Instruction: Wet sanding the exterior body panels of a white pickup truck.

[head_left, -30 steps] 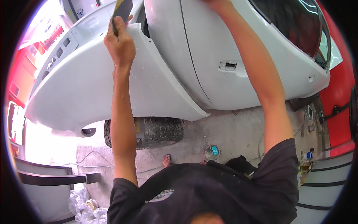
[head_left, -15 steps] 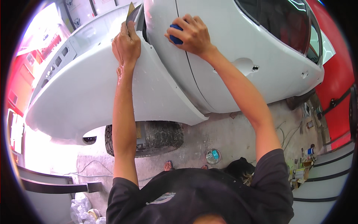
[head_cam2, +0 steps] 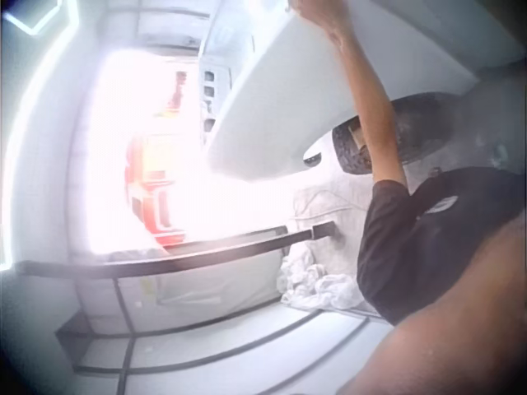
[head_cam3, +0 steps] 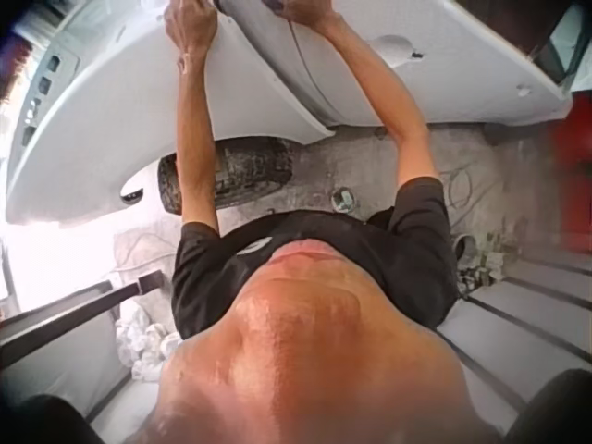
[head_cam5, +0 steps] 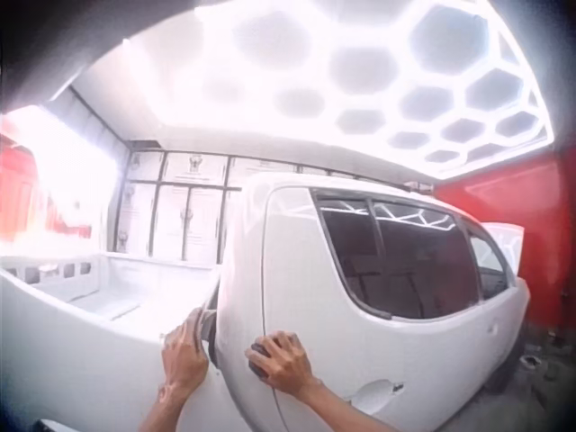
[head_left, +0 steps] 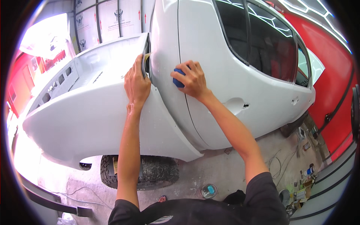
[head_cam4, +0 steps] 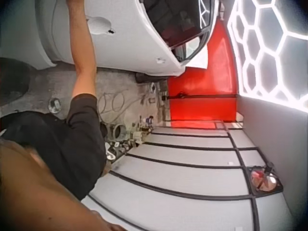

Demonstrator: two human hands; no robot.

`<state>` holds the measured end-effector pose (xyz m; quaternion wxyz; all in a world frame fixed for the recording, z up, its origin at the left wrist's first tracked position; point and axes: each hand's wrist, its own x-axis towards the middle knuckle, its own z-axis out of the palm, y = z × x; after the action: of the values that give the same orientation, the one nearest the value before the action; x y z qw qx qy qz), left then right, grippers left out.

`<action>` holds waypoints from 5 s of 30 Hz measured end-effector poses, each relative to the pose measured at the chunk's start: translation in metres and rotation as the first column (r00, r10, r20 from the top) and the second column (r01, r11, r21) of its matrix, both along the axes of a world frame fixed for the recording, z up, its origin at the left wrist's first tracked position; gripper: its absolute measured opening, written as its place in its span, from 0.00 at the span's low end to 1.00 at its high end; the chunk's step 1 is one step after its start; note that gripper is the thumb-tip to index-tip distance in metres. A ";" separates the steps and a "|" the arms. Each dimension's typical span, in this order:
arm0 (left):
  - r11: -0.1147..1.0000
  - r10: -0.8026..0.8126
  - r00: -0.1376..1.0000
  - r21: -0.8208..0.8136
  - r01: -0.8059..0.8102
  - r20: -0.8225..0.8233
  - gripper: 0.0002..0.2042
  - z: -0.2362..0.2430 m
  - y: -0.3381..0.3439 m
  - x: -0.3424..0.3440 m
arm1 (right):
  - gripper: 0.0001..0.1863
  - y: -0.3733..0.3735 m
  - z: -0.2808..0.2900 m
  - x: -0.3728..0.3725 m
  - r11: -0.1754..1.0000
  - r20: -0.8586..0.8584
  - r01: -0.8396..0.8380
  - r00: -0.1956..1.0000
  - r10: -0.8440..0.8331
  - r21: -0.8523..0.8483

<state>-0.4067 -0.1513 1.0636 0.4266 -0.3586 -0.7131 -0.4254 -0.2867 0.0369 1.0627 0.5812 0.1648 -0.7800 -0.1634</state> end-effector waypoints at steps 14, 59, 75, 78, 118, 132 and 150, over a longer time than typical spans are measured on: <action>1.000 0.007 1.000 -0.019 -0.008 -0.021 0.29 -0.005 0.004 0.002 | 0.25 0.004 -0.004 0.000 1.000 -0.021 0.010 1.000 -0.010 0.009; 0.931 -0.188 0.973 0.341 0.132 0.136 0.32 -0.010 0.115 0.049 | 0.07 -0.001 0.181 -0.080 0.995 -0.058 -0.079 0.995 0.082 0.060; 0.946 -0.251 0.919 0.278 0.167 0.303 0.36 0.011 0.101 0.031 | 0.08 -0.010 0.175 -0.082 1.000 -0.129 -0.021 0.991 0.019 -0.015; 0.951 -0.161 0.982 0.282 0.127 0.102 0.36 -0.045 0.107 0.056 | 0.09 -0.009 0.173 -0.082 0.999 -0.100 0.030 0.994 -0.032 -0.015; 0.910 -0.274 0.947 0.365 0.197 0.170 0.36 -0.028 0.105 0.047 | 0.06 0.083 0.143 0.012 0.999 -0.357 -0.048 0.933 0.047 0.005; 0.969 -0.062 0.998 0.239 0.061 -0.004 0.36 -0.044 0.110 0.064 | 0.06 0.083 0.143 0.011 0.999 -0.386 -0.029 0.922 0.036 0.025; 0.992 -0.117 0.992 0.043 0.118 -0.036 0.38 -0.048 0.097 0.068 | 0.06 0.079 0.138 0.018 1.000 -0.360 -0.027 0.932 0.024 -0.004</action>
<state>-0.3383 -0.0540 1.0155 0.4205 -0.3972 -0.6737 -0.4599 -0.2686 0.1155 1.2009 0.7171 0.1395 -0.6588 -0.1798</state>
